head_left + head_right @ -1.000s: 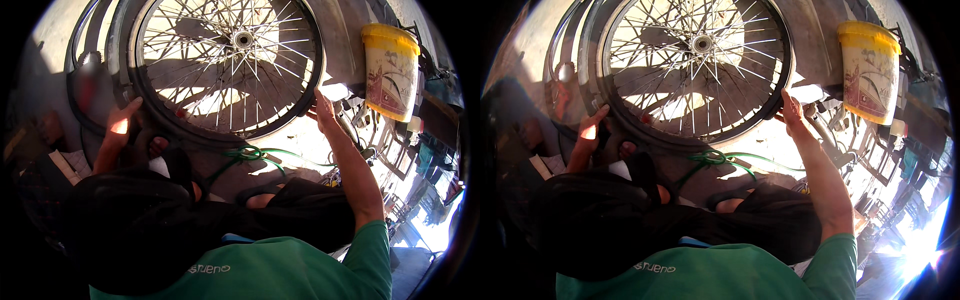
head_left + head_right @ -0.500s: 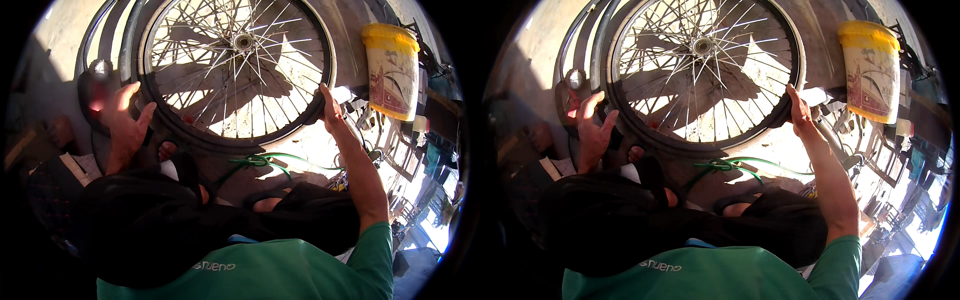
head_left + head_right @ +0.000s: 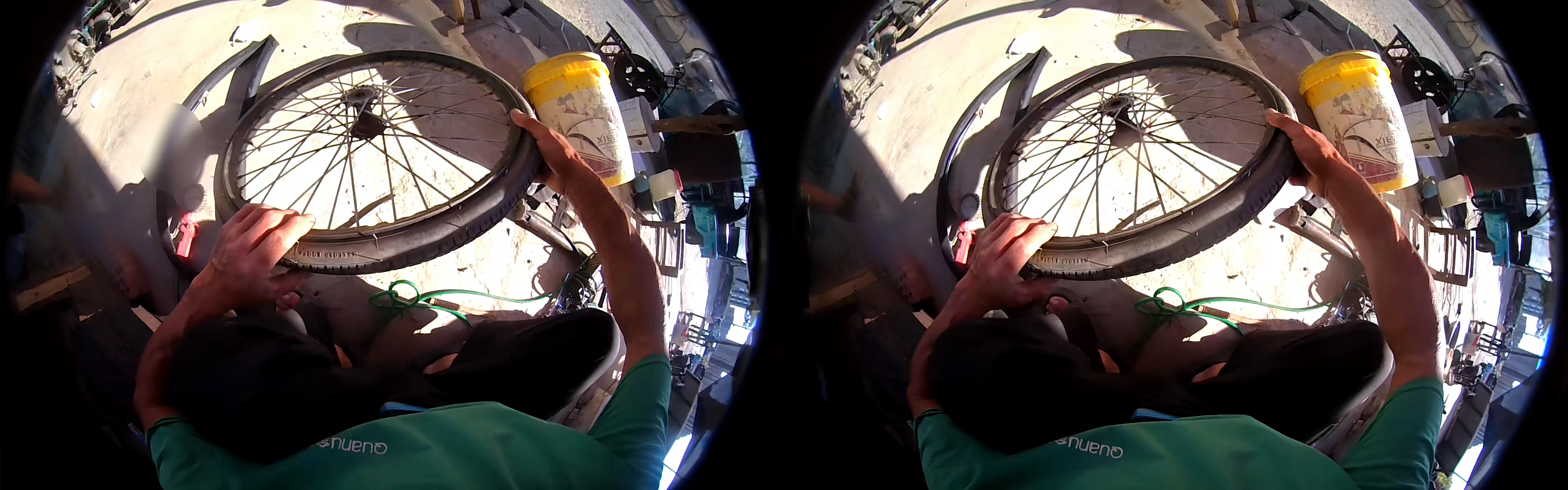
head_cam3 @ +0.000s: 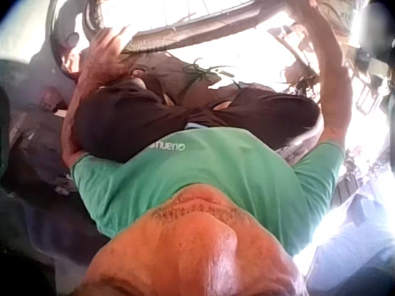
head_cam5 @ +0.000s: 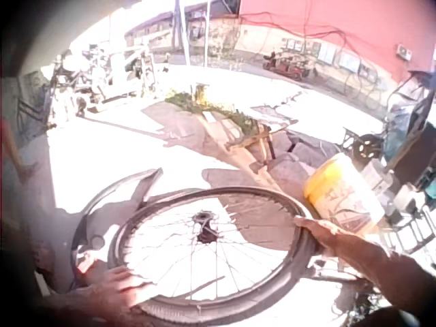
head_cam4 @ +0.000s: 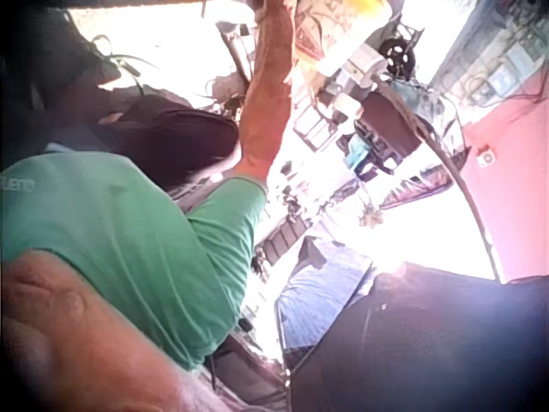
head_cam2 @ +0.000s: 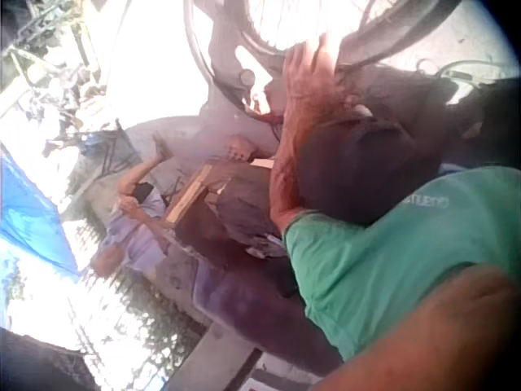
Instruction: The person sits on the ground and repairs a bicycle tire. They open a patch kit, apply a patch to the inner tube, and then use a hammer to seat the tire onto the rim.
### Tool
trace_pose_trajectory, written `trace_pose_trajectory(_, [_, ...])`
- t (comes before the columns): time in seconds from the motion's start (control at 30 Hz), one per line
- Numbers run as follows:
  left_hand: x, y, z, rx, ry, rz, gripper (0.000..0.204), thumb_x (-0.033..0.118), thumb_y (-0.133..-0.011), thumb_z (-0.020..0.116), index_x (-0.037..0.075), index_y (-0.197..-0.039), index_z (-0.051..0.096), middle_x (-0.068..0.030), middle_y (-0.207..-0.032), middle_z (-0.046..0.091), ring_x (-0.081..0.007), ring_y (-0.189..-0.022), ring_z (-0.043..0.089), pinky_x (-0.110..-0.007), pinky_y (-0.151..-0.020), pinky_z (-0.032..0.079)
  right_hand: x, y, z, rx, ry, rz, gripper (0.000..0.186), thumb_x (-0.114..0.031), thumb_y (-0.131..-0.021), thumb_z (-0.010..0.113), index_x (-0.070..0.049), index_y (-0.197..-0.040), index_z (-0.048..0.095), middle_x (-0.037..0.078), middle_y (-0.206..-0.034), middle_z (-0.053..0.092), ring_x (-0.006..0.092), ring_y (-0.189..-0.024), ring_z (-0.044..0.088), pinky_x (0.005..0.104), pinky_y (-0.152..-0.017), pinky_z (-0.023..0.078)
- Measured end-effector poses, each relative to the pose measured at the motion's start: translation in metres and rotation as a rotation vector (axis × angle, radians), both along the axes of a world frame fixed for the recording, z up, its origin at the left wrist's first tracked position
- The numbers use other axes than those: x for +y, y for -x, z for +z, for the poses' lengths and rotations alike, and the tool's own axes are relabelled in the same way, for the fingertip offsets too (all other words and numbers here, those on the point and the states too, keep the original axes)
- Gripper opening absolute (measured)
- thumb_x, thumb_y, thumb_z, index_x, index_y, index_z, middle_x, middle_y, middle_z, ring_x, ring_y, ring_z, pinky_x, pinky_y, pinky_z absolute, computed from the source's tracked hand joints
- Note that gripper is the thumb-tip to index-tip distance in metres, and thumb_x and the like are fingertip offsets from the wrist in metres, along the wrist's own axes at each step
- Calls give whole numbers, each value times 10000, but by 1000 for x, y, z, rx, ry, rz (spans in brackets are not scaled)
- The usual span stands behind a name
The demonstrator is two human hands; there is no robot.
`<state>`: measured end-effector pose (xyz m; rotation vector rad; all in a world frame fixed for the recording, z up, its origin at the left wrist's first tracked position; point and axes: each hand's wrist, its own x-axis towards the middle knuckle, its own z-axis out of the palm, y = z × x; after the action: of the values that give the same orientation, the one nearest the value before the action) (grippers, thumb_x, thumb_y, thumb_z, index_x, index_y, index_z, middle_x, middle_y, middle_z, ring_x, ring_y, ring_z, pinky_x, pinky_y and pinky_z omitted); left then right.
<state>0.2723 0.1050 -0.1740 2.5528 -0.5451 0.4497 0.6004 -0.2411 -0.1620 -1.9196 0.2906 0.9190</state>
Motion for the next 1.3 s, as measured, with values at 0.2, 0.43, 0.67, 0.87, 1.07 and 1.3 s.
trace_pose_trajectory(0.2, [45, -46, 128, -72, 133, 123, 644, 190, -648, 888, 22, -1210, 620, -160, -1085, 648, -343, -938, 667, -393, -820, 536, -2, 6, 127, 24, -117, -52, 407, -516, -926, 662, -153, -750, 607, -26, -568, 555, 73, -406, 467, 232, -371, 346])
trace_pose_trajectory(0.43, [19, -95, 152, -354, 101, 220, 523, 342, -843, 799, 6, -1203, 622, -143, -1116, 621, -310, -1037, 621, -386, -908, 504, -18, 44, 211, -781, 106, 253, 532, -463, -936, 683, 15, -1167, 642, 55, -812, 635, 126, -716, 628, 256, -658, 506])
trace_pose_trajectory(0.67, [6, -121, 153, -431, 66, 269, 435, 322, -881, 767, 1, -1145, 638, -143, -991, 620, -326, -931, 615, -390, -828, 513, 49, 72, 186, -1628, 109, 710, 666, -596, -872, 706, -3, -1168, 654, 154, -1005, 629, 317, -1026, 632, 423, -889, 517])
trace_pose_trajectory(0.87, [16, -130, 141, -375, 260, 275, 409, 360, -939, 728, -32, -1022, 649, -136, -872, 640, -242, -747, 636, -332, -733, 514, 61, 65, 170, -1574, 31, 623, 601, -555, -877, 719, -4, -1107, 655, 162, -902, 655, 310, -806, 667, 388, -737, 528])
trace_pose_trajectory(1.07, [36, -129, 152, -26, 245, 283, 550, 508, -976, 632, -42, -953, 636, -99, -722, 564, -155, -703, 519, -324, -662, 459, 71, 62, 177, -1359, 53, 687, 659, -628, -935, 603, 16, -1040, 700, 224, -811, 682, 382, -750, 688, 449, -681, 524])
trace_pose_trajectory(1.3, [48, -132, 157, 63, 313, 230, 535, 506, -1017, 540, -16, -915, 607, -31, -673, 504, -124, -680, 436, -323, -624, 411, 92, 43, 187, -1298, 137, 784, 775, -723, -939, 492, 17, -938, 719, 209, -681, 644, 394, -693, 669, 467, -658, 516])
